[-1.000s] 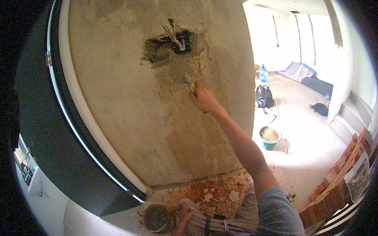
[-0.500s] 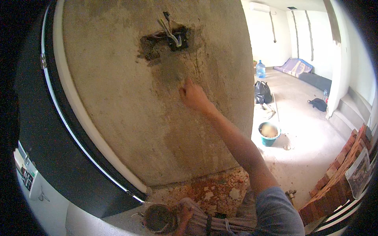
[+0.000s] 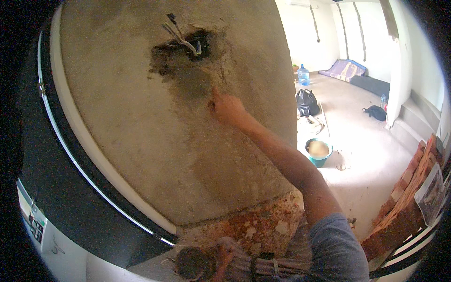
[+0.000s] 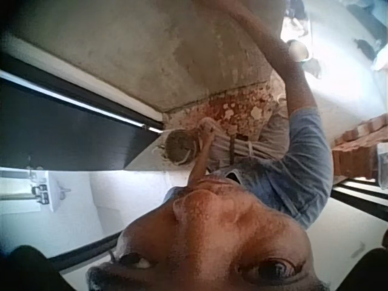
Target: The person applies plaster around an electrical box opening in a wall using a trowel, then fits the plastic electrical box into the opening and secures wires within it.
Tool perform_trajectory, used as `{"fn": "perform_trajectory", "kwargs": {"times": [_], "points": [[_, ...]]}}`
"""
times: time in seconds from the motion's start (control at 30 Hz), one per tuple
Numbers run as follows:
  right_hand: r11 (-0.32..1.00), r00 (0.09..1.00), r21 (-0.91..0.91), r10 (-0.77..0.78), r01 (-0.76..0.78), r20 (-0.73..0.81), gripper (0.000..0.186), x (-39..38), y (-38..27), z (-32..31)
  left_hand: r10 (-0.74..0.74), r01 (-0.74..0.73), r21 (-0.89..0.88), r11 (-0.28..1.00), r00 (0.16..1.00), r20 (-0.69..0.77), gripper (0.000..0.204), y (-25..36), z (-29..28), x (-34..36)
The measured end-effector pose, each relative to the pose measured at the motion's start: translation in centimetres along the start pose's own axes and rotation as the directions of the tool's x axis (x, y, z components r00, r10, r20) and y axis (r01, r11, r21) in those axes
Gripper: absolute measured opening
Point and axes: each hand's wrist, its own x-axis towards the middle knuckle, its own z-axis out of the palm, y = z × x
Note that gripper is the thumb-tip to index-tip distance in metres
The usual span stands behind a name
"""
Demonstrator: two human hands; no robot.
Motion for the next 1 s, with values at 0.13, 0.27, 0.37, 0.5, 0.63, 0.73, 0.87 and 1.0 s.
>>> {"fn": "perform_trajectory", "kwargs": {"times": [0.13, 0.27, 0.37, 0.5, 0.63, 0.73, 0.87, 1.0], "points": [[0.990, 0.993, -0.074, 0.121, -0.121, -0.006, 0.034, -1.1, 5.4, -2.2, -0.053, 0.125, -0.234, 0.964, 0.955, 0.290, 0.082, 2.2, -0.1, -0.3], [0.984, 0.980, -0.071, 0.152, -0.163, -0.130, 0.036, -2.3, 8.7, -5.0, -0.010, 0.027, -0.175, 0.984, 0.995, 0.097, 0.075, -1.0, -0.8, 0.6], [0.966, 0.965, -0.080, 0.235, -0.245, -0.112, 0.036, -3.9, 9.8, -6.7, 0.073, -0.060, -0.123, 0.991, 0.992, 0.106, 0.069, 1.0, -4.0, 4.0], [0.984, 0.977, -0.047, 0.163, -0.171, -0.140, 0.035, -4.1, 9.7, -6.4, 0.282, -0.281, 0.018, 0.959, 0.953, -0.108, 0.063, 8.0, -16.1, 13.1], [0.991, 0.993, -0.086, 0.108, -0.105, 0.037, 0.039, -2.5, 6.6, -4.5, 0.305, -0.339, 0.017, 0.941, 0.822, -0.481, 0.054, 21.7, -34.0, 18.5], [0.990, 0.991, -0.058, 0.133, -0.132, 0.016, 0.044, -2.4, 6.3, -4.9, 0.435, -0.480, 0.138, 0.866, 0.588, -0.682, 0.036, 33.3, -48.6, 18.9], [0.981, 0.955, 0.001, 0.189, -0.194, -0.230, 0.050, -6.0, 11.7, -4.2, 0.584, -0.555, 0.334, 0.761, 0.365, -0.724, 0.031, 41.0, -59.2, 24.6], [0.808, 0.860, 0.391, 0.505, -0.441, -0.075, 0.046, -10.3, 11.7, -6.8, 0.606, -0.518, 0.387, 0.763, 0.363, -0.708, 0.041, 46.4, -63.6, 26.9]]}}
